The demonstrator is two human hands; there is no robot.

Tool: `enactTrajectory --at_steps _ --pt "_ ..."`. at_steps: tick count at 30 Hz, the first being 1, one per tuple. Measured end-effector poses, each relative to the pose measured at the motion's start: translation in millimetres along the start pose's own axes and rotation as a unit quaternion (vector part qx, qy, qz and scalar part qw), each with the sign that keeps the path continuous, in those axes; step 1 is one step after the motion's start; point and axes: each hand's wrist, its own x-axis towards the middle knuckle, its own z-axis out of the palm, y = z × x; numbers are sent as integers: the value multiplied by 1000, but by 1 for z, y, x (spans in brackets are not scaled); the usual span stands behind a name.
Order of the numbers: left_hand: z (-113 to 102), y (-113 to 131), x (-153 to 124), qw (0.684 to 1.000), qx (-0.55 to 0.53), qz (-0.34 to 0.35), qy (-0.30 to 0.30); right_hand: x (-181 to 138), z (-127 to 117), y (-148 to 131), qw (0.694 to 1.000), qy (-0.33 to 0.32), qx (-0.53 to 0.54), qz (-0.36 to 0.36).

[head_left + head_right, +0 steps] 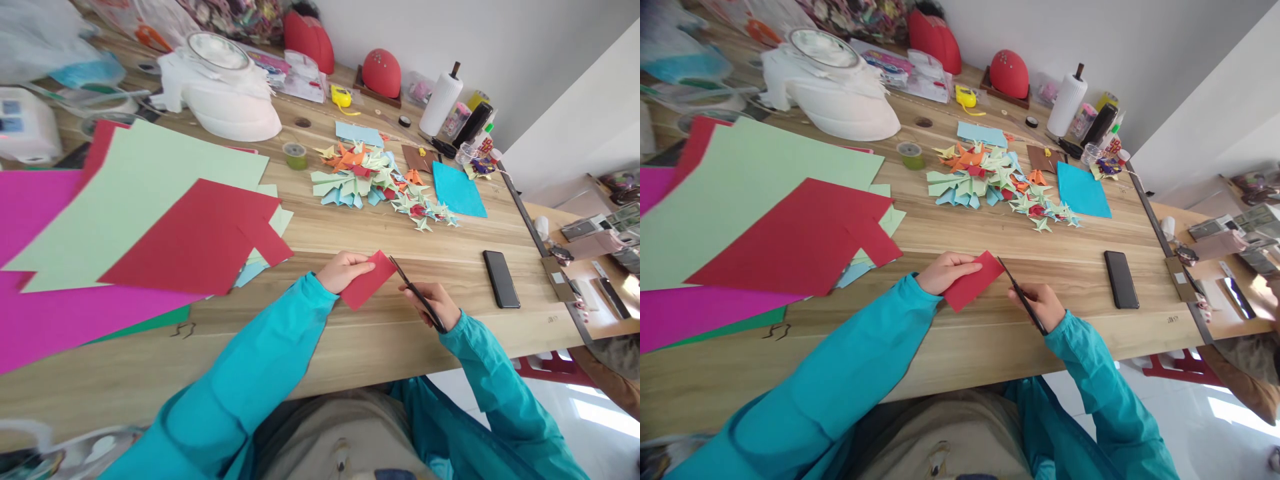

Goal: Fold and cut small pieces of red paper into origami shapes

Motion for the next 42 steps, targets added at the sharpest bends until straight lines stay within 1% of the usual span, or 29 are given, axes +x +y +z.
enactTrajectory --at_steps 18,33,42 --pt "-1 0 0 1000 27 6 -3 -1 -1 0 1000 -8 -7 -2" --pt "-1 2 -1 1000 22 -6 -12 -3 -2 -3 1000 0 -21 -5" --pt "-1 2 -1 1000 16 -11 -11 -1 -3 2 1000 -4 -29 -6"
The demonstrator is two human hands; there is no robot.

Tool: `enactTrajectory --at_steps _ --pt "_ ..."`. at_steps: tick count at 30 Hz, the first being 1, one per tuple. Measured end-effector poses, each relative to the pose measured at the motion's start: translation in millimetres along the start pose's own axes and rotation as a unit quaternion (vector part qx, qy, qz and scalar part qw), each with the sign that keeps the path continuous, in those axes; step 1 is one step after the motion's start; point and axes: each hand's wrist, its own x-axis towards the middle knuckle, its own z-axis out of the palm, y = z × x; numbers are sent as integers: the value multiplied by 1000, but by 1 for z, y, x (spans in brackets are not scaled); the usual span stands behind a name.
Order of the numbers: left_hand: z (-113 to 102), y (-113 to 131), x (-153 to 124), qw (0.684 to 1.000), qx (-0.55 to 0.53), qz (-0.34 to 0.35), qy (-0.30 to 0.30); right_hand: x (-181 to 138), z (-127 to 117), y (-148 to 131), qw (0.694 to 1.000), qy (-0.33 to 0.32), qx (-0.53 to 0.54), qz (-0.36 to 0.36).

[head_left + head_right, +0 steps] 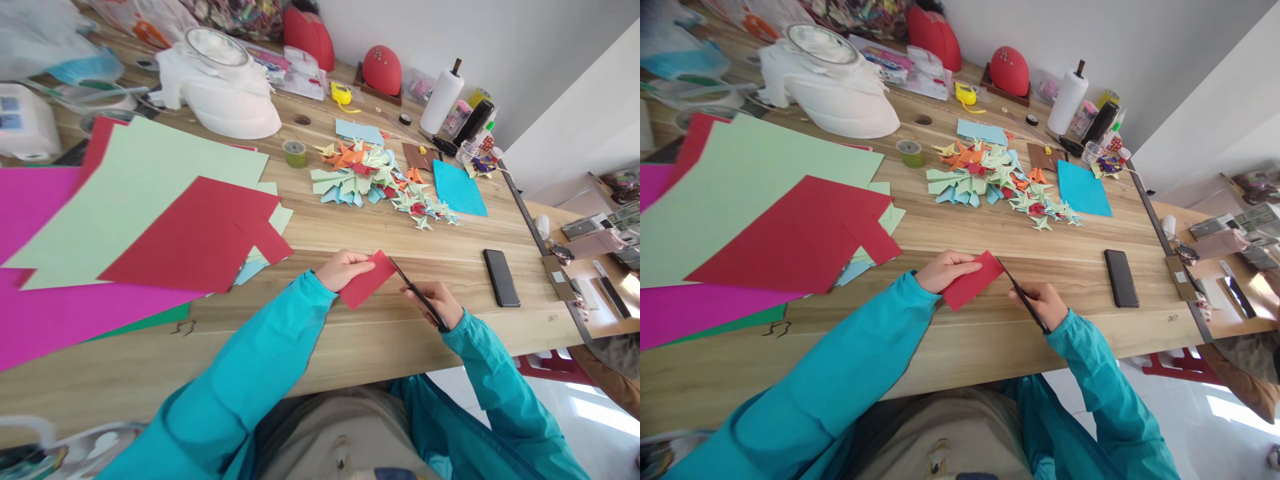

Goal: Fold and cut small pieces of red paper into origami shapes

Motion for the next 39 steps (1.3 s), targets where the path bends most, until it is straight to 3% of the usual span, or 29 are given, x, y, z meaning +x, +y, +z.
enactTrajectory --at_steps 11,15,19,21,24,30,36,39 --pt "-1 -3 2 1000 -7 7 -1 3 2 9 999 29 -35 -7" --pt "-2 -3 2 1000 -15 10 -2 11 -2 16 988 107 -110 -13" --pt "-3 -4 3 1000 -22 17 2 23 -16 25 918 283 -273 56" --pt "-3 -5 3 999 -23 23 9 28 -24 30 879 332 -326 108" --pt "-2 -6 4 999 -26 28 13 31 -33 36 843 348 -388 136" --pt "-1 -5 5 997 -43 46 39 34 -36 47 818 321 -464 116" --pt "-3 -7 8 993 -73 57 71 37 -33 40 790 348 -500 72" --pt "-3 -11 11 990 -84 73 81 36 -26 29 808 377 -452 -17"
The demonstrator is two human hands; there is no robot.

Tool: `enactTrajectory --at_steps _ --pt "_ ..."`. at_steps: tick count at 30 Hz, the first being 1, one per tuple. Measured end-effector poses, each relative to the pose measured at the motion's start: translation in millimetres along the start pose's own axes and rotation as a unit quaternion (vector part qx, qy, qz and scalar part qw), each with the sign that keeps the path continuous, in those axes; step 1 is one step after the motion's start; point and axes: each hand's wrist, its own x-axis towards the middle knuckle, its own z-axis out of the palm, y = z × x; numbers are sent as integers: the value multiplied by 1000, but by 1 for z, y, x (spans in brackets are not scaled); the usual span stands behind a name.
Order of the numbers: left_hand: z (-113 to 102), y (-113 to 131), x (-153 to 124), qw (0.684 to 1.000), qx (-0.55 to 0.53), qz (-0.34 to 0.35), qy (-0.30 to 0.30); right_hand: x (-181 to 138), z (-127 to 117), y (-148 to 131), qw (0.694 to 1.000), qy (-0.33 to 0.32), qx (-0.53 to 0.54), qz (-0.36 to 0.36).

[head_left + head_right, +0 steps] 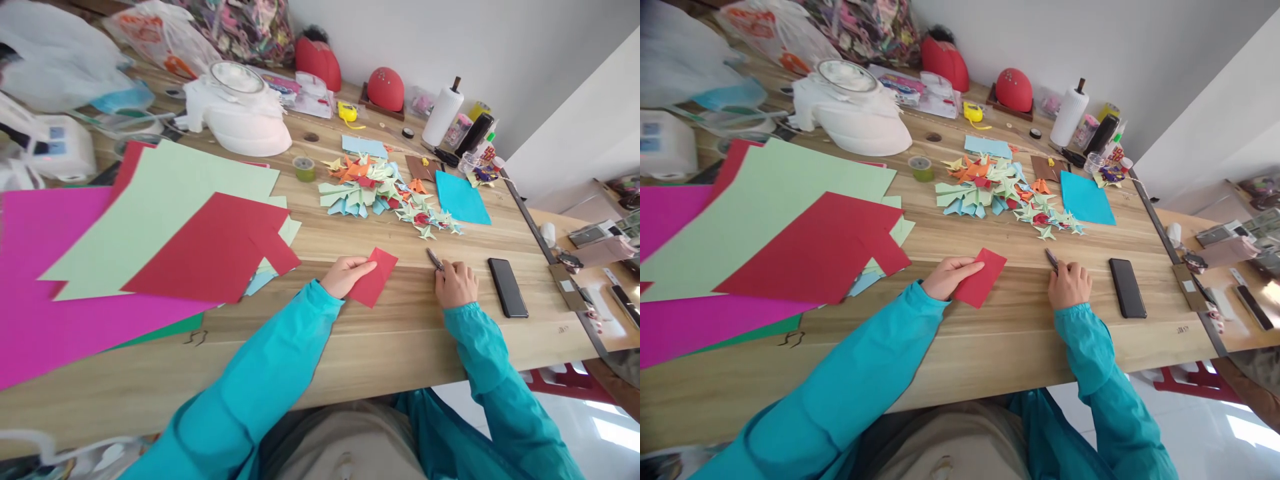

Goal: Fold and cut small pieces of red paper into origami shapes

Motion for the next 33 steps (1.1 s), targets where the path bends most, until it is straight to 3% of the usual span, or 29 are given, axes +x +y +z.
enactTrajectory --at_steps 2,4,9,13,15,19,26,33 --pt "-1 -4 2 1000 -9 12 4 -2 -1 -15 980 -15 174 -95" --pt "-1 -7 4 999 -21 24 13 -3 3 -37 916 -93 370 -126" --pt "-4 -8 7 993 -117 17 33 7 26 -92 716 -232 658 -13" --pt "-10 -3 8 973 -226 -9 -33 21 43 -108 599 -237 760 84" --pt "-11 -3 8 969 -237 -6 -65 23 49 -108 560 -228 788 116" --pt "-6 -5 6 970 -235 10 -64 19 53 -105 543 -223 801 118" --pt "6 -4 5 982 -186 30 -4 14 42 -103 617 -204 759 47" --pt "6 -6 7 989 -132 56 24 10 31 -108 621 -239 746 10"
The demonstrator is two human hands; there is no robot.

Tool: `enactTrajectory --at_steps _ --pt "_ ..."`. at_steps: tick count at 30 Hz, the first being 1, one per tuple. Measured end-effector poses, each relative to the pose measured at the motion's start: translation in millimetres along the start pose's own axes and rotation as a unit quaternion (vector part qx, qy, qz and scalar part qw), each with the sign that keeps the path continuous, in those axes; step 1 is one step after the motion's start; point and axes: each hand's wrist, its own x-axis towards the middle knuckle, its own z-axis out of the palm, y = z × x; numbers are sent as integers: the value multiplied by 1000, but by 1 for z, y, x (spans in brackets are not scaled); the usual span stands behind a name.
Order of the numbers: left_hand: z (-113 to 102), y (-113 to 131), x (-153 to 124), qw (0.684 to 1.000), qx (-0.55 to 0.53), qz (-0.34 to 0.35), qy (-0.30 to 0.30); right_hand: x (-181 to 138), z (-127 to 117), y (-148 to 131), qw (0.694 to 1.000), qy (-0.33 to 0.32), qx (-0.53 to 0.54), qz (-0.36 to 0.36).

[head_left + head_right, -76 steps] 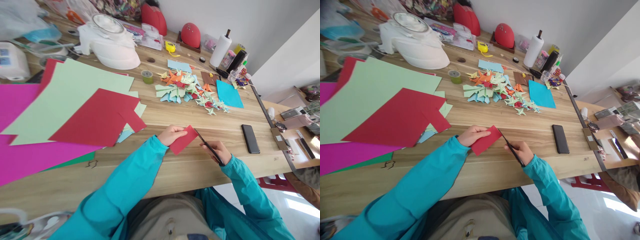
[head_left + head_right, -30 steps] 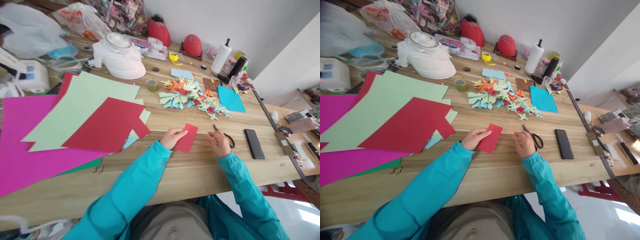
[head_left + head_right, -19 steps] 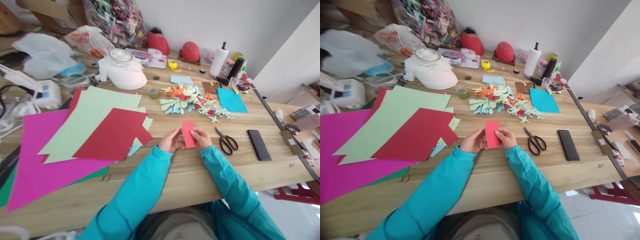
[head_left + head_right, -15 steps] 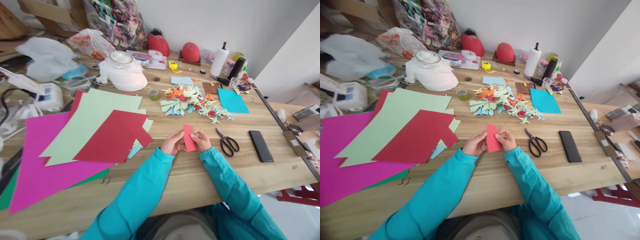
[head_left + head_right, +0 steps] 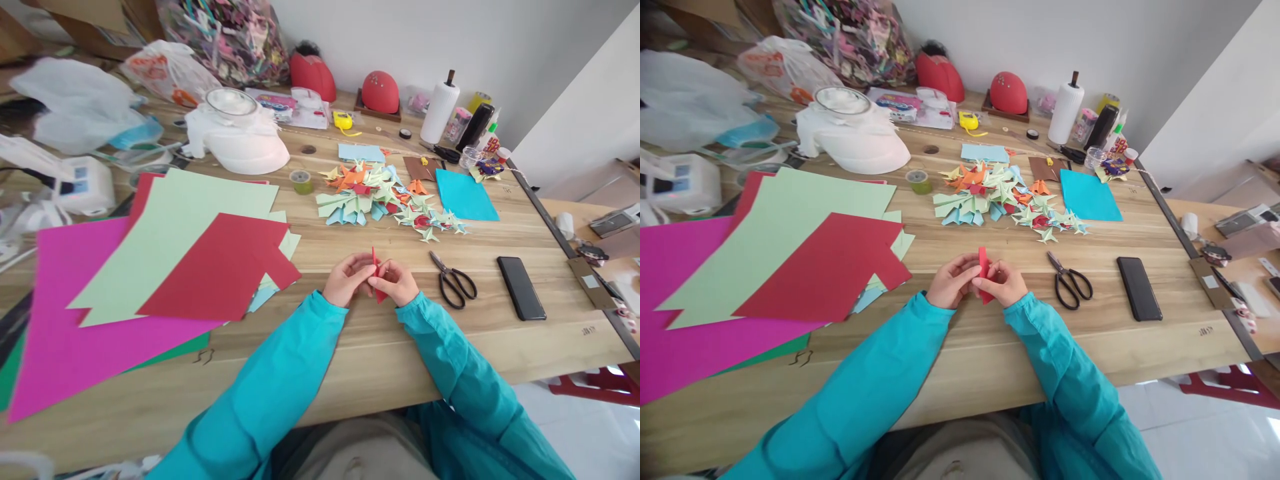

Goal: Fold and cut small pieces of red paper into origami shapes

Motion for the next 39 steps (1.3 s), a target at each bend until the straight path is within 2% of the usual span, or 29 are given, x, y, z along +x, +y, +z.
enactTrajectory --at_steps 6,16,21,23,27,29,31,35,37,39 --pt "-5 -1 1 999 35 -7 -8 2 -5 3 1000 8 -22 -7" --pt "-7 -1 3 1000 25 11 0 3 -10 6 999 18 -51 -1" --pt "-11 -4 5 999 35 25 29 3 -9 2 993 51 -83 -70" --pt "-11 -5 5 998 31 24 42 3 -12 2 991 64 -90 -70" --pt "-9 -4 5 998 -12 -1 60 6 -19 8 998 59 4 -1" --pt "-9 -3 5 998 -33 -2 60 7 -21 10 998 52 43 9" --pt "-10 -3 5 997 -45 -6 55 7 -20 12 998 42 38 -20" --pt "-10 -3 6 999 -24 -11 40 7 -17 14 994 23 -37 -97" --pt "-11 -3 6 999 5 -2 33 7 -16 14 991 39 -75 -108" --pt "-12 -2 6 998 30 31 39 9 -17 13 983 90 -103 -121"
